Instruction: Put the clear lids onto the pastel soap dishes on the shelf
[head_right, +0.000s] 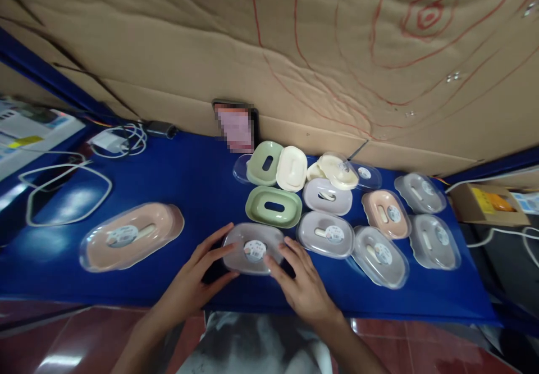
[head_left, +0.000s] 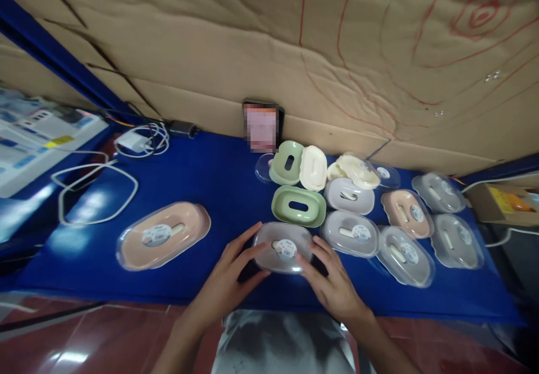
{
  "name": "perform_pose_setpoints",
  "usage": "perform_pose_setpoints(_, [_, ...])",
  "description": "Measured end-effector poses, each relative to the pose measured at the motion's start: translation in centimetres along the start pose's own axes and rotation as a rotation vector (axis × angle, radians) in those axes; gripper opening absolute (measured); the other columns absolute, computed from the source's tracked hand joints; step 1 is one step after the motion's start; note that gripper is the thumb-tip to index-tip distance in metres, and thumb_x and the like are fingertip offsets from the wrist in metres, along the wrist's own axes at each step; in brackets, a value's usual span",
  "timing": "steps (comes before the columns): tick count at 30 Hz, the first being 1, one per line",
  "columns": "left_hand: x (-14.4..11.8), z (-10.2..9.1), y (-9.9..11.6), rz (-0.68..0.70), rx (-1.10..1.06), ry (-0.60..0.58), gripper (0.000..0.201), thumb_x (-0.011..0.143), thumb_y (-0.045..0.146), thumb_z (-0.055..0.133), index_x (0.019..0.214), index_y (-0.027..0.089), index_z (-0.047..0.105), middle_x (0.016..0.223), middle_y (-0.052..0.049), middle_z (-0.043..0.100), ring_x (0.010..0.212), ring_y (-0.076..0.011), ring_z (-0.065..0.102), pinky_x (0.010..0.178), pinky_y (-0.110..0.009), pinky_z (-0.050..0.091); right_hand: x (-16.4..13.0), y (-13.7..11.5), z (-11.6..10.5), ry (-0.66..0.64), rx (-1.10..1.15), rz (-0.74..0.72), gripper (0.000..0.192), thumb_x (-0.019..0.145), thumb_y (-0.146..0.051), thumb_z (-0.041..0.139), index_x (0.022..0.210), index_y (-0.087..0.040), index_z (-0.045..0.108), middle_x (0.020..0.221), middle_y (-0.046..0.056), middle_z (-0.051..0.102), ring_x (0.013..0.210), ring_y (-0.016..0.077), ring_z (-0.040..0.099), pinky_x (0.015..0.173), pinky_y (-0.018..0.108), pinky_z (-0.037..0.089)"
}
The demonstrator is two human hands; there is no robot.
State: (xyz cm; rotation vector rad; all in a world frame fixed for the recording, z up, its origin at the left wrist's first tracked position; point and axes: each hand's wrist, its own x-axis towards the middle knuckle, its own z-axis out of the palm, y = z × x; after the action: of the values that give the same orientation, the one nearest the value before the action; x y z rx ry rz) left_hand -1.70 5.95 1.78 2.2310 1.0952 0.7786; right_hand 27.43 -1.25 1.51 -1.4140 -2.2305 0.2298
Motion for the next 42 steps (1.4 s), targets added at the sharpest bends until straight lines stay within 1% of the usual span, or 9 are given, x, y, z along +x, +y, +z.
perform_pose_setpoints(6, [0.9, -0.3, -1.4, 0.059, 0.009, -0.006, 0.043, 0.105, 0.046, 0.069, 0.145, 0.034, 0.060, 0.162, -0.011, 0.055, 0.142, -0.0324, 0.063, 0.112, -0.054, 0.060, 1.3, -0.2, -0.8, -0.037, 0.040, -0.014, 0.060, 0.109, -0.025, 0.060, 0.167, -0.030, 0.046, 0.147, 0.015, 0.065, 0.150, 0.0313, 0.055, 0.117, 0.049, 0.058])
perform_pose_setpoints(10, [1.7, -0.4, -2.1, 0.067, 0.052, 0.000, 0.047, 0.098, 0.052, 0.076, 0.138, 0.033, 0.063, 0.155, -0.011, 0.061, 0.134, -0.0352, 0.066, 0.104, -0.054, 0.064, 2.8, -0.9, -1.0, -0.139, 0.015, 0.041, 0.064, 0.106, -0.043, 0.067, 0.165, -0.028, 0.048, 0.163, 0.017, 0.054, 0.149, 0.0348, 0.054, 0.117, 0.054, 0.057])
perform_pose_setpoints(13, [1.6, -0.7, -2.7, 0.062, 0.107, 0.003, 0.047, 0.096, 0.053, 0.078, 0.136, 0.033, 0.065, 0.151, -0.010, 0.062, 0.130, -0.0361, 0.068, 0.101, -0.054, 0.064, 3.9, -1.7, -1.5, -0.182, -0.013, 0.045, 0.065, 0.106, -0.040, 0.067, 0.166, -0.026, 0.048, 0.171, 0.017, 0.047, 0.152, 0.0349, 0.051, 0.119, 0.054, 0.055])
perform_pose_setpoints(18, [0.7, -1.2, -3.1, 0.032, 0.191, 0.085, 0.045, 0.099, 0.059, 0.070, 0.134, 0.031, 0.065, 0.146, -0.012, 0.063, 0.125, -0.0380, 0.070, 0.097, -0.056, 0.065, 4.6, 0.2, -6.7, -0.120, -0.030, -0.014, 0.066, 0.110, -0.036, 0.060, 0.172, -0.028, 0.037, 0.168, 0.011, 0.053, 0.152, 0.0301, 0.055, 0.121, 0.052, 0.054])
perform_pose_setpoints(21, [0.6, -0.8, -1.6, -0.001, 0.302, 0.148, 0.046, 0.100, 0.049, 0.069, 0.141, 0.030, 0.062, 0.162, -0.017, 0.049, 0.135, -0.0451, 0.063, 0.101, -0.064, 0.061, 4.7, 3.7, -11.0, -0.003, -0.192, 0.114, 0.053, 0.112, -0.030, 0.054, 0.165, -0.031, 0.049, 0.152, 0.008, 0.069, 0.141, 0.0296, 0.064, 0.119, 0.056, 0.054])
perform_pose_setpoints(24, [1.5, 0.3, 0.9, 0.077, 0.451, 0.179, 0.056, 0.098, 0.031, 0.073, 0.151, 0.031, 0.057, 0.177, -0.018, 0.030, 0.150, -0.0506, 0.050, 0.115, -0.073, 0.048, 5.1, 6.5, -12.9, 0.000, -0.329, 0.175, 0.041, 0.112, -0.032, 0.054, 0.151, -0.024, 0.064, 0.145, 0.011, 0.073, 0.135, 0.0308, 0.067, 0.115, 0.056, 0.054])
perform_pose_setpoints(30, [3.7, 1.2, 3.1, 0.301, 0.538, 0.059, 0.042, 0.100, 0.034, 0.072, 0.140, 0.025, 0.065, 0.158, -0.017, 0.059, 0.139, -0.0379, 0.063, 0.129, -0.063, 0.037, 5.6, 6.7, -10.2, -0.106, -0.245, 0.122, 0.039, 0.113, -0.034, 0.053, 0.147, -0.021, 0.066, 0.148, 0.012, 0.071, 0.138, 0.0293, 0.065, 0.115, 0.053, 0.054])
perform_pose_setpoints(37, [4.5, -0.7, 1.0, 0.055, 0.518, 0.150, 0.035, 0.104, 0.025, 0.063, 0.138, 0.021, 0.059, 0.156, -0.019, 0.058, 0.149, -0.0421, 0.055, 0.124, -0.068, 0.044, 5.4, 6.1, -8.2, -0.074, -0.159, 0.118, 0.038, 0.114, -0.030, 0.050, 0.146, -0.025, 0.069, 0.143, 0.010, 0.074, 0.136, 0.0281, 0.067, 0.114, 0.053, 0.056])
perform_pose_setpoints(42, [8.2, -0.3, 0.7, -0.006, 0.542, 0.180, 0.045, 0.103, 0.012, 0.053, 0.147, 0.015, 0.055, 0.168, -0.024, 0.046, 0.159, -0.0448, 0.043, 0.126, -0.071, 0.039, 5.3, 6.4, -7.7, -0.055, -0.136, 0.098, 0.036, 0.114, -0.029, 0.050, 0.144, -0.025, 0.069, 0.143, 0.008, 0.074, 0.137, 0.0275, 0.067, 0.115, 0.052, 0.055])
